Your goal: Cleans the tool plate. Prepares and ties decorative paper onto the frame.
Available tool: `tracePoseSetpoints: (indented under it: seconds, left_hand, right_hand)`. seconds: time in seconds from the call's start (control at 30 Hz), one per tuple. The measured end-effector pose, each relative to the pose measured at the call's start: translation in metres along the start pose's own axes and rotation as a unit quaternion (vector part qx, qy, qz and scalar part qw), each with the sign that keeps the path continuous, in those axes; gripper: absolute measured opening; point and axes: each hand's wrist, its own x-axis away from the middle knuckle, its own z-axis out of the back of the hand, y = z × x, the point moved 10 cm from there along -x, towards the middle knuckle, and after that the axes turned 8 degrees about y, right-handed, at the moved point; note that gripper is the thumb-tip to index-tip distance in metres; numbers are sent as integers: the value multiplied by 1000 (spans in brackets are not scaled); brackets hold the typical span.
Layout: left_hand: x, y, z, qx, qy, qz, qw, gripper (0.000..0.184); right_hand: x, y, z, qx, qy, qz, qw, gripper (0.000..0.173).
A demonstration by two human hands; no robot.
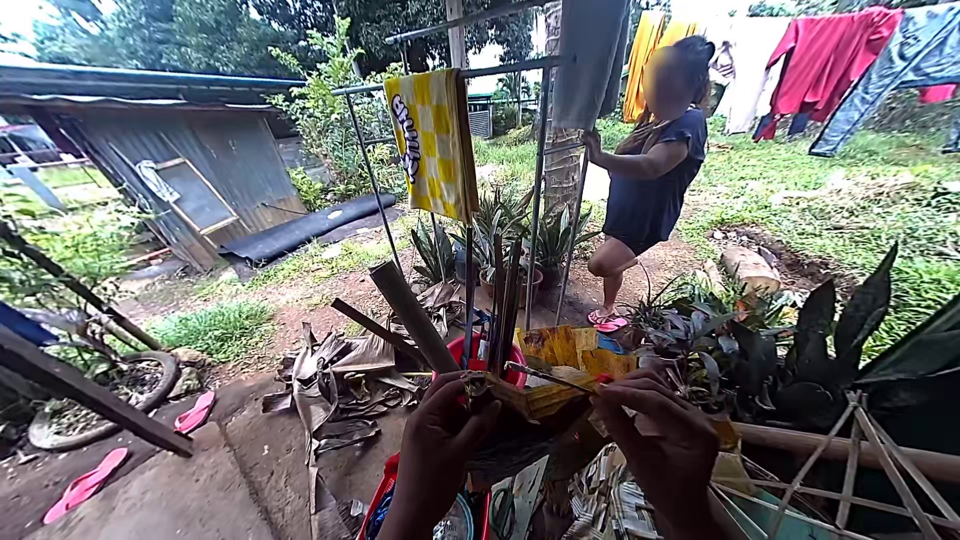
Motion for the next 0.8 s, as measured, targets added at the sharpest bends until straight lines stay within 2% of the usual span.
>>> tracePoseSetpoints:
  seconds: [0.2,0.5,0.8]
  left_hand:
    - [5,1,3,-31,60,-61,996,21]
    - [12,6,5,-43,133,-132,981,22]
    - [16,5,6,-89,156,-197,964,28]
  right_hand:
    - [30,3,-22,-26,23,-47,998,11]
    - [36,-9,-36,-20,5,-15,1000,10]
    - [53,-13,-32,-23,-10,-5,1000,11]
